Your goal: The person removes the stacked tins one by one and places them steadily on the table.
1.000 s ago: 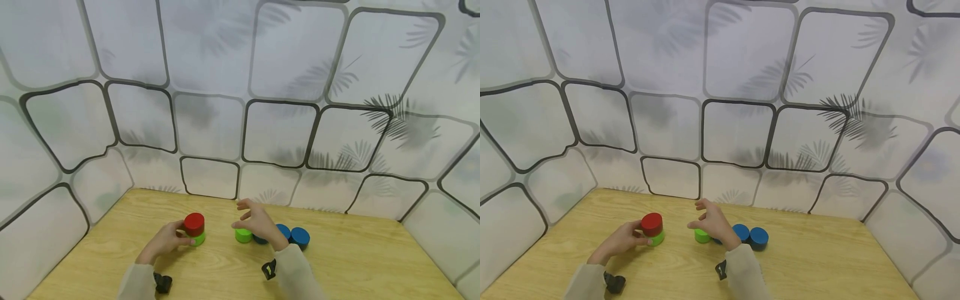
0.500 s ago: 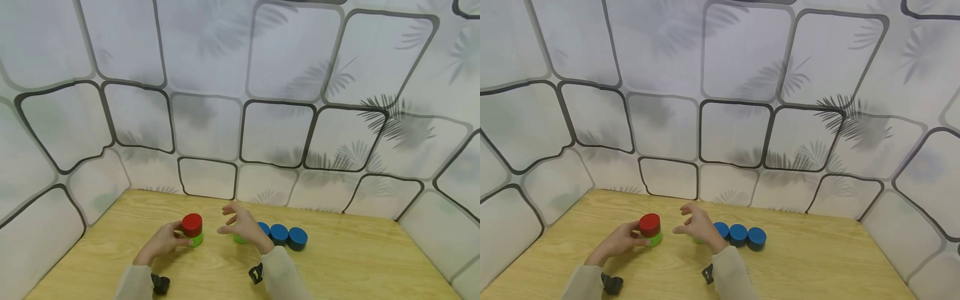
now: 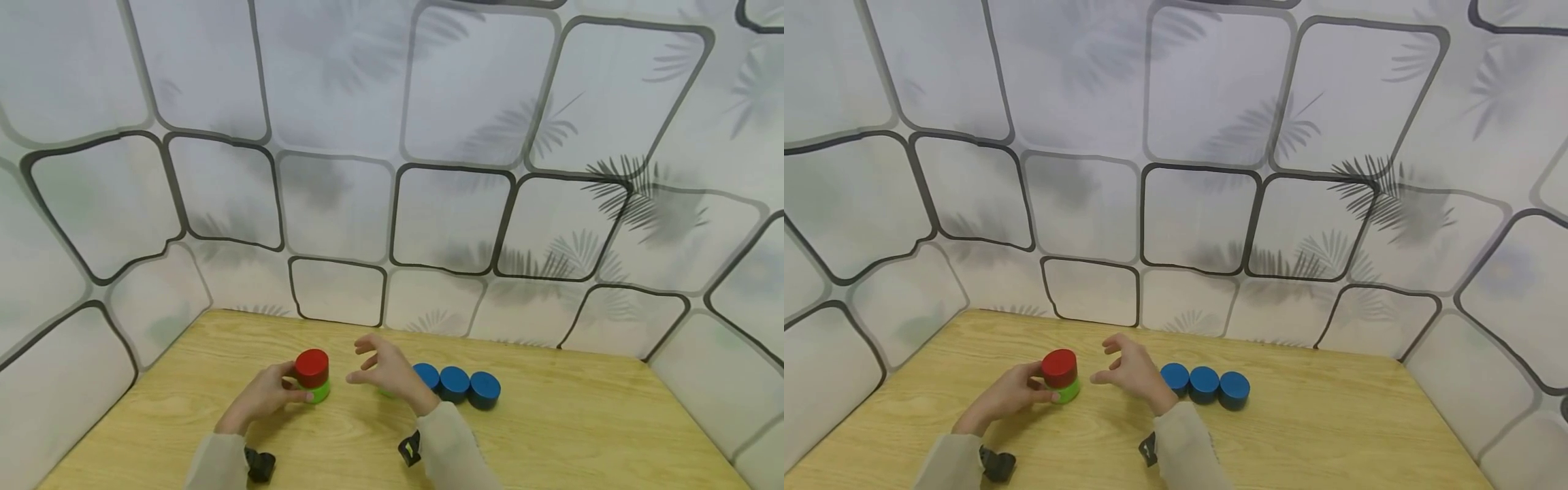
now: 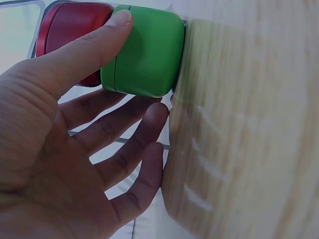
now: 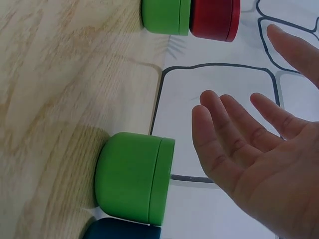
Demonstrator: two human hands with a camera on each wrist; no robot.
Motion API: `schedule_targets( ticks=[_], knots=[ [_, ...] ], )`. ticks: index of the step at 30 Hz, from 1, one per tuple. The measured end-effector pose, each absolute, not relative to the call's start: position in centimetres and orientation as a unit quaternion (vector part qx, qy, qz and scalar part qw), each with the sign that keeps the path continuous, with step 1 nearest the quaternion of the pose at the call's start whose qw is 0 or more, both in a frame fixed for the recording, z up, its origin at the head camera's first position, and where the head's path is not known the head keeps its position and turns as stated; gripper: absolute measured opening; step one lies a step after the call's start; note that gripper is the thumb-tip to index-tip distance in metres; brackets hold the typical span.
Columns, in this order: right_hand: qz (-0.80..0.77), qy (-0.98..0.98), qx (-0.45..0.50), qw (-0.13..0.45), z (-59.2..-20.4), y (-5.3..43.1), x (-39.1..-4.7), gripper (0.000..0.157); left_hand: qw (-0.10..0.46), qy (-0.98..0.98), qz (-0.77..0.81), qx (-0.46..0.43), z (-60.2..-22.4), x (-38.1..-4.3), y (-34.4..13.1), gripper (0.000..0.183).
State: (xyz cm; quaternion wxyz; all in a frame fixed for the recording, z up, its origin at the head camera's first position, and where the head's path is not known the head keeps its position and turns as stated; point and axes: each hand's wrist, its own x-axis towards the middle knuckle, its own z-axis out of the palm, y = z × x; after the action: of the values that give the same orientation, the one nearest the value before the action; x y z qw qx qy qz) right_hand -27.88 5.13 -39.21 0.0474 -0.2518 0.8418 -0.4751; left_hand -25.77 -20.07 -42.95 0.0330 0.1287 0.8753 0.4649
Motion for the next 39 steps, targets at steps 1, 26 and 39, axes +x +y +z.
schedule_targets(
  ticks=[1, 26, 39],
  knots=[
    [-0.476, 0.841, -0.252, 0.049, -39.3, 5.0, -27.9, 0.053, 0.033, 0.875, 0.465, 0.127, -42.9, -25.8, -20.1, 0.062],
    [-0.489, 0.841, -0.232, 0.026, -40.7, 2.5, -27.8, 0.046, 0.035, 0.872, 0.47, 0.132, -43.1, -25.8, -20.3, 0.058],
    [-0.494, 0.84, -0.221, 0.029, -41.1, 1.2, -27.7, 0.049, 0.032, 0.871, 0.47, 0.14, -43.1, -25.7, -20.3, 0.058]
  ],
)
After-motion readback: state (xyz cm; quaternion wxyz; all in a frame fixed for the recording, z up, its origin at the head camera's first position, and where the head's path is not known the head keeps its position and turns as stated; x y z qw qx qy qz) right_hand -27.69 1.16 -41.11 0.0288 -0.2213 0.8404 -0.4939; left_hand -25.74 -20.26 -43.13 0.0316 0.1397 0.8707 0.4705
